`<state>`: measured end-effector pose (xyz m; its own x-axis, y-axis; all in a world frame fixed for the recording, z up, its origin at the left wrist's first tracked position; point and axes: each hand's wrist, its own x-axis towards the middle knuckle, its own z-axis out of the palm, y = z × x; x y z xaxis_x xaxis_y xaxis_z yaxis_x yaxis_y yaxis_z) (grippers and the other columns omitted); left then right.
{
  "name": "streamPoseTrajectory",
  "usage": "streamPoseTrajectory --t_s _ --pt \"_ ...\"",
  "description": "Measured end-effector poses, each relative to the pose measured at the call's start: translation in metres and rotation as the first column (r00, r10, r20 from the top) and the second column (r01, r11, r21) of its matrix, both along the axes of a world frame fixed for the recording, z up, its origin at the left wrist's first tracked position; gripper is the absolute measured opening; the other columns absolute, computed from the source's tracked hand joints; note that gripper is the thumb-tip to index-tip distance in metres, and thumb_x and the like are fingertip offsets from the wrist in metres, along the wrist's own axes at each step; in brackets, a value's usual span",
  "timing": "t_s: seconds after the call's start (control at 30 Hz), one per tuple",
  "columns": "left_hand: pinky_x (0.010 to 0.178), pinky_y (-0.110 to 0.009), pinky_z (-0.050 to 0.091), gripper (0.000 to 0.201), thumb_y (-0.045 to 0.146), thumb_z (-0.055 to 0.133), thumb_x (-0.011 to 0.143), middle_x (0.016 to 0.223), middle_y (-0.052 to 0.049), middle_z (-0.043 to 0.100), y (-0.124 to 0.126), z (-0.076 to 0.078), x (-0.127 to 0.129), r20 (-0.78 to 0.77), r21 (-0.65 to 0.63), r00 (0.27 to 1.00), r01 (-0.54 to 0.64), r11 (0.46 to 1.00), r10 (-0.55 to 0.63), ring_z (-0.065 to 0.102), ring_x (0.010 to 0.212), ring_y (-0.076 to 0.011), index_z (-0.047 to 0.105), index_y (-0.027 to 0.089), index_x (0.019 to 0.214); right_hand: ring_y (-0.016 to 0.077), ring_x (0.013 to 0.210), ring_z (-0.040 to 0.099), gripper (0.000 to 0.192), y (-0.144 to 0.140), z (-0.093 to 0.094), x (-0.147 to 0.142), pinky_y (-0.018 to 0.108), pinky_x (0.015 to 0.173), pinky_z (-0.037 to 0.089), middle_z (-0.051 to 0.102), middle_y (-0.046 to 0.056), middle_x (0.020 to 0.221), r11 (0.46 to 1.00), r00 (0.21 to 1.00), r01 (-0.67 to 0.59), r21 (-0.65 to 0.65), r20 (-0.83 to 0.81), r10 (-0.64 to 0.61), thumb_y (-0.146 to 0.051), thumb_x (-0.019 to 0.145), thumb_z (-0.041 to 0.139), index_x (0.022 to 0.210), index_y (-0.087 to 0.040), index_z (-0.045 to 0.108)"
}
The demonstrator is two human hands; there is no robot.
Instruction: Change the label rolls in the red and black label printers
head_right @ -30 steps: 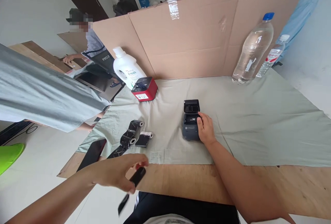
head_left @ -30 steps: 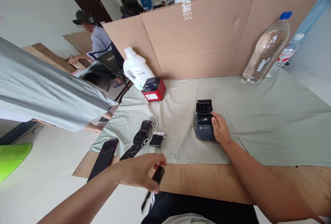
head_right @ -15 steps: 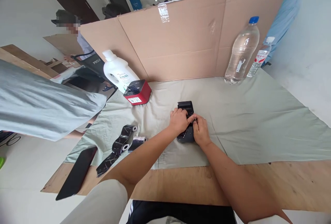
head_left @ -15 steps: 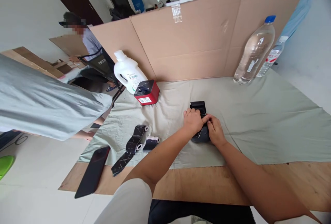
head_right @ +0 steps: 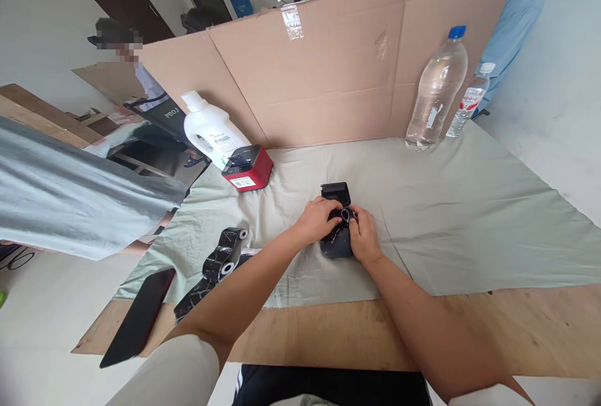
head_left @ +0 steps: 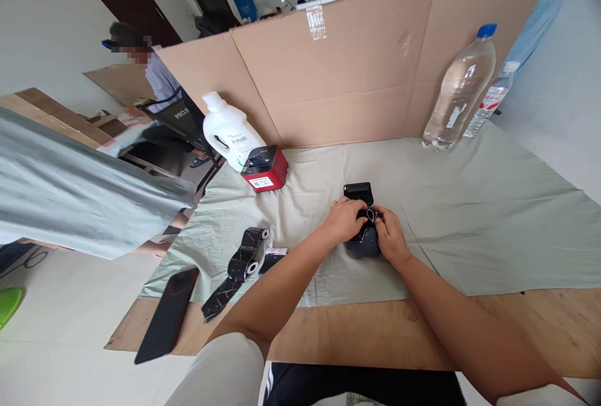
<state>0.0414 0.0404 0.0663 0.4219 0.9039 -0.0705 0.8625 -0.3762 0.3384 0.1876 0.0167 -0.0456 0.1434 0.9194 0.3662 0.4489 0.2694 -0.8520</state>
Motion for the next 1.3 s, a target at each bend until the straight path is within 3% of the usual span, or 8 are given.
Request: streamPoseTrajectory --t_s 0.3,0.57,0.9,1.0,1.2,1.3 --pt "0.097 -0.043 0.027 0.023 0.027 0.052 0.089 0.111 -0.004 0.070 0.004 0.001 0.001 -0.060 0.033 0.993 0.100 0.994 -0.098 0.051 0.112 -0.0242 0.061 0.024 0.110 0.0256 0.107 0.056 0.034 0.001 -0.002 0.001 0.050 0.097 0.046 0.064 0.010 0.113 1.000 1.000 0.003 0.018 0.013 -0.003 -0.030 0.088 0.039 0.114 -0.023 0.059" --pt "0.096 -0.044 0.028 0.021 0.025 0.051 0.089 0.107 -0.008 0.070 0.013 0.001 0.008 -0.176 0.016 0.974 0.148 0.989 -0.143 0.053 0.109 -0.0258 0.064 0.020 0.105 0.0263 0.107 0.056 0.034 0.001 -0.001 0.001 0.051 0.098 0.045 0.065 0.010 0.113 1.000 1.000 0.003 0.015 0.011 -0.003 -0.031 0.087 0.039 0.113 -0.022 0.059" --pt "0.107 -0.044 0.024 0.022 0.025 0.049 0.091 0.114 -0.004 0.066 0.012 -0.011 -0.009 0.079 -0.002 0.993 0.087 0.996 -0.086 0.056 0.112 -0.0204 0.056 0.021 0.112 0.0265 0.109 0.055 0.036 -0.001 0.004 0.001 0.050 0.099 0.044 0.065 0.011 0.115 1.000 1.000 -0.015 -0.014 0.006 0.015 -0.033 0.089 0.037 0.113 -0.020 0.060" --pt "0.109 -0.048 0.020 0.021 0.023 0.047 0.092 0.116 -0.005 0.065 0.013 -0.012 -0.008 0.025 0.031 0.992 0.125 0.992 -0.126 0.056 0.113 -0.0216 0.057 0.021 0.111 0.0258 0.109 0.055 0.036 -0.001 0.003 0.001 0.049 0.099 0.044 0.065 0.011 0.115 1.000 1.000 -0.015 -0.015 0.006 0.016 -0.034 0.089 0.037 0.113 -0.020 0.060" --pt "0.099 -0.046 0.029 0.029 0.028 0.059 0.085 0.107 -0.008 0.069 0.014 -0.007 -0.001 -0.141 0.037 0.973 0.188 0.981 -0.181 0.054 0.111 -0.0275 0.059 0.021 0.113 0.0256 0.110 0.055 0.035 0.000 0.001 0.000 0.049 0.100 0.043 0.065 0.010 0.114 1.000 1.000 -0.010 -0.010 0.015 0.011 -0.033 0.090 0.036 0.112 -0.021 0.061" --pt "0.099 -0.047 0.028 0.021 0.022 0.057 0.084 0.101 -0.009 0.071 0.013 -0.003 0.006 -0.230 0.029 0.949 0.228 0.973 -0.215 0.055 0.109 -0.0281 0.065 0.020 0.104 0.0254 0.109 0.055 0.036 0.000 0.001 0.000 0.048 0.100 0.043 0.065 0.011 0.114 1.000 1.000 -0.012 -0.007 0.025 0.012 -0.033 0.091 0.035 0.113 -0.020 0.060"
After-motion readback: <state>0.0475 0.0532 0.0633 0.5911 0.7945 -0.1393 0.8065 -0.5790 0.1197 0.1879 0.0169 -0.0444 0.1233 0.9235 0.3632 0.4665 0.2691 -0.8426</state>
